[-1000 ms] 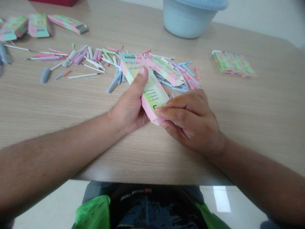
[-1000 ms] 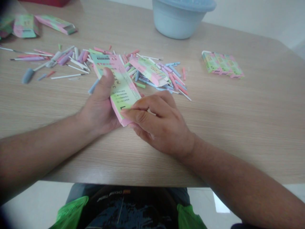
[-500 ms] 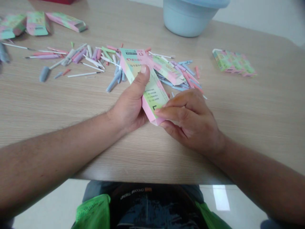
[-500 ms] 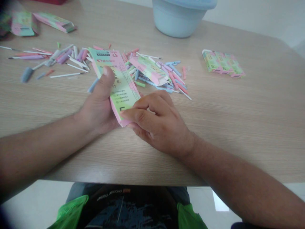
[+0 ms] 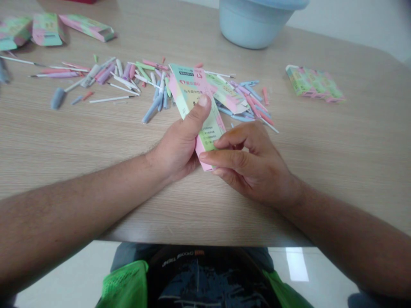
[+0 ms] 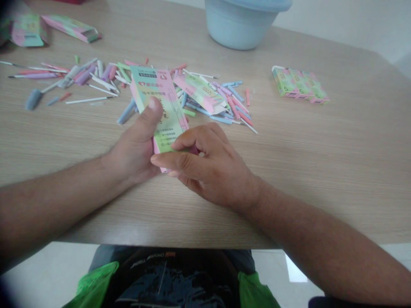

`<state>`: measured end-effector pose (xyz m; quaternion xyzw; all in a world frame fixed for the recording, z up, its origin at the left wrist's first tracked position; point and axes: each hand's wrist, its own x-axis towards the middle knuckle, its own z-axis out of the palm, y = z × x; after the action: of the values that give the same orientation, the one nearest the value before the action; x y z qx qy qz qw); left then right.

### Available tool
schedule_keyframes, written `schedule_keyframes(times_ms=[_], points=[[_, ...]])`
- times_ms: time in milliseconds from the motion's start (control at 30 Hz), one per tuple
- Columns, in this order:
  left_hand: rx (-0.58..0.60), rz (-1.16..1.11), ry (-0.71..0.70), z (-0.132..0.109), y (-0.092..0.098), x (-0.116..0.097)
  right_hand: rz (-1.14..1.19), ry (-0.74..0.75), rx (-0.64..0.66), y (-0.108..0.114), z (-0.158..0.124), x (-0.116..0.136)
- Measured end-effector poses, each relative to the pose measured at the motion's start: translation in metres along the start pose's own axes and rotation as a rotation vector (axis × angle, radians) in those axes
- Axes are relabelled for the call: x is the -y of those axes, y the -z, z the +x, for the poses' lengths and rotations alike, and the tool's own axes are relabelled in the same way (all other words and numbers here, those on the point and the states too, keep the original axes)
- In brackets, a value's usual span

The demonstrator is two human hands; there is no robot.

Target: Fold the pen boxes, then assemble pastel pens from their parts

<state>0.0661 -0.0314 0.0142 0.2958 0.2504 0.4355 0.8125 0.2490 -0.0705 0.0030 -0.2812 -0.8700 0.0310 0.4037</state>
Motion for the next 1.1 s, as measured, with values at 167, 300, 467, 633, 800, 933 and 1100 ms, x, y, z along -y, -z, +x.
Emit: schedule_keyframes(times_ms=[167, 300, 467, 633, 800, 933, 1100], points=[[0.014, -0.005, -0.037, -0.001, 0.001, 0.0, -0.004, -0.005, 0.016, 0.002, 0.0, 0.0], [0.039, 0.011, -0.026, -0.002, 0.004, 0.001, 0.0, 0.033, 0.004, 0.002, 0.0, -0.002], [0.046, 0.065, -0.006, -0.003, 0.005, -0.001, -0.019, 0.077, -0.011, 0.0, -0.001, -0.008], [0.134, 0.032, 0.065, -0.002, 0.006, -0.006, -0.034, 0.118, -0.02, 0.002, 0.0, -0.011], [0.192, 0.061, 0.065, 0.0, 0.011, -0.004, -0.012, 0.128, -0.021, 0.003, 0.001, -0.011], [0.181, 0.069, 0.033, 0.001, 0.019, -0.005, 0.003, 0.142, -0.023, 0.004, 0.001, -0.02], [0.184, 0.079, 0.026, 0.003, 0.024, -0.006, 0.024, 0.106, -0.017, 0.005, -0.002, -0.025]])
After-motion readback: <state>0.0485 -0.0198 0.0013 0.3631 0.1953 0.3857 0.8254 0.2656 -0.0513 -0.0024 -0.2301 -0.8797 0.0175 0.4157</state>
